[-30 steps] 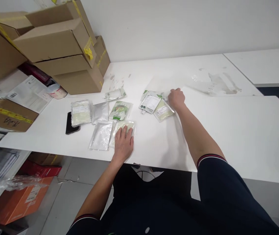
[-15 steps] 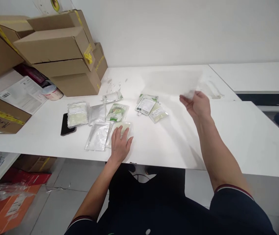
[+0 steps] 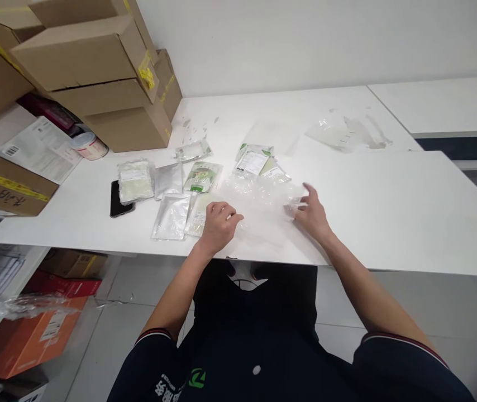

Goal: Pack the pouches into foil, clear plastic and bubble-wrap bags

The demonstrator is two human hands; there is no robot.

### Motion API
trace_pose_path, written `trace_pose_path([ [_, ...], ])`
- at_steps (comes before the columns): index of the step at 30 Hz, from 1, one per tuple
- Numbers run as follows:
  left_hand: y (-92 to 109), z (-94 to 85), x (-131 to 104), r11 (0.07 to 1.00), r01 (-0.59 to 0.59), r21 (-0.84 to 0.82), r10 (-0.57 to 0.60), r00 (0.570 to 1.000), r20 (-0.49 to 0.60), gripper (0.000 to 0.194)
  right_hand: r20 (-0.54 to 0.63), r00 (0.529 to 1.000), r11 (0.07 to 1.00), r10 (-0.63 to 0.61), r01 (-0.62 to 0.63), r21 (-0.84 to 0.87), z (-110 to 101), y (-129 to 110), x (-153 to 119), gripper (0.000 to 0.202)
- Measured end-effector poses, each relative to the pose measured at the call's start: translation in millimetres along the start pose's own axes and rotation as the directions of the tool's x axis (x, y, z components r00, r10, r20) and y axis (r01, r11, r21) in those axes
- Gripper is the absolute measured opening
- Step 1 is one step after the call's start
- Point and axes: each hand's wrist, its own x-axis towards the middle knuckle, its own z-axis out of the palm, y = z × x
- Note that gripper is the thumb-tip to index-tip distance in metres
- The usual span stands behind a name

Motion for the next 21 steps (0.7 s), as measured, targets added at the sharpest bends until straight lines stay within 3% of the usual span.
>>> trace_pose_path([
  [2, 2, 2.7, -9, 0.997, -0.078, 0.026, 0.078, 0.997, -0.008, 0.034, -0.098, 0.966, 0.932, -0.239, 0.200, -0.303, -6, -1, 0, 0.083],
  [3, 3, 3.9, -13, 0.993, -0.111, 0.036, 0.111, 0.994, -0.009, 0.034, -0.069, 0.937, 0.873, -0.344, 0.292, -0.390, -9, -2, 0, 0.074],
  [5, 5, 5.9, -22, 0.983, -0.177, 0.045, 0.177, 0.984, -0.003, 0.032, 0.081, 0.897, 0.814, -0.436, 0.431, -0.389, -15, -3, 4, 0.042],
  [6, 7, 6.7, -26, 0.976, -0.213, 0.045, 0.213, 0.977, 0.000, 0.031, 0.133, 0.898, 0.842, -0.420, 0.440, -0.312, -18, -3, 7, 0.029],
  [9, 15, 9.1, -41, 0.945, -0.325, 0.036, 0.326, 0.945, -0.005, 0.029, 0.058, 0.978, 0.978, -0.200, 0.196, 0.076, -29, -4, 21, 0.033],
  [12, 26, 11.9, -52, 0.929, -0.366, 0.044, 0.367, 0.930, -0.003, 0.028, -0.010, 0.998, 0.924, 0.056, -0.048, 0.380, -35, -13, 37, 0.042],
  [15, 36, 15.4, -53, 0.944, -0.317, 0.096, 0.320, 0.947, -0.021, 0.025, 0.098, 0.989, 0.886, 0.112, -0.144, 0.442, -32, -32, 52, 0.048],
  [18, 41, 19.7, -45, 0.967, -0.197, 0.159, 0.210, 0.975, -0.070, 0.024, 0.166, 0.984, 0.897, 0.060, -0.126, 0.424, -25, -44, 75, 0.057],
  [21, 40, 25.4, -40, 0.981, -0.108, 0.163, 0.127, 0.986, -0.111, 0.025, 0.087, 0.995, 0.932, 0.056, -0.084, 0.353, -16, -40, 103, 0.051],
])
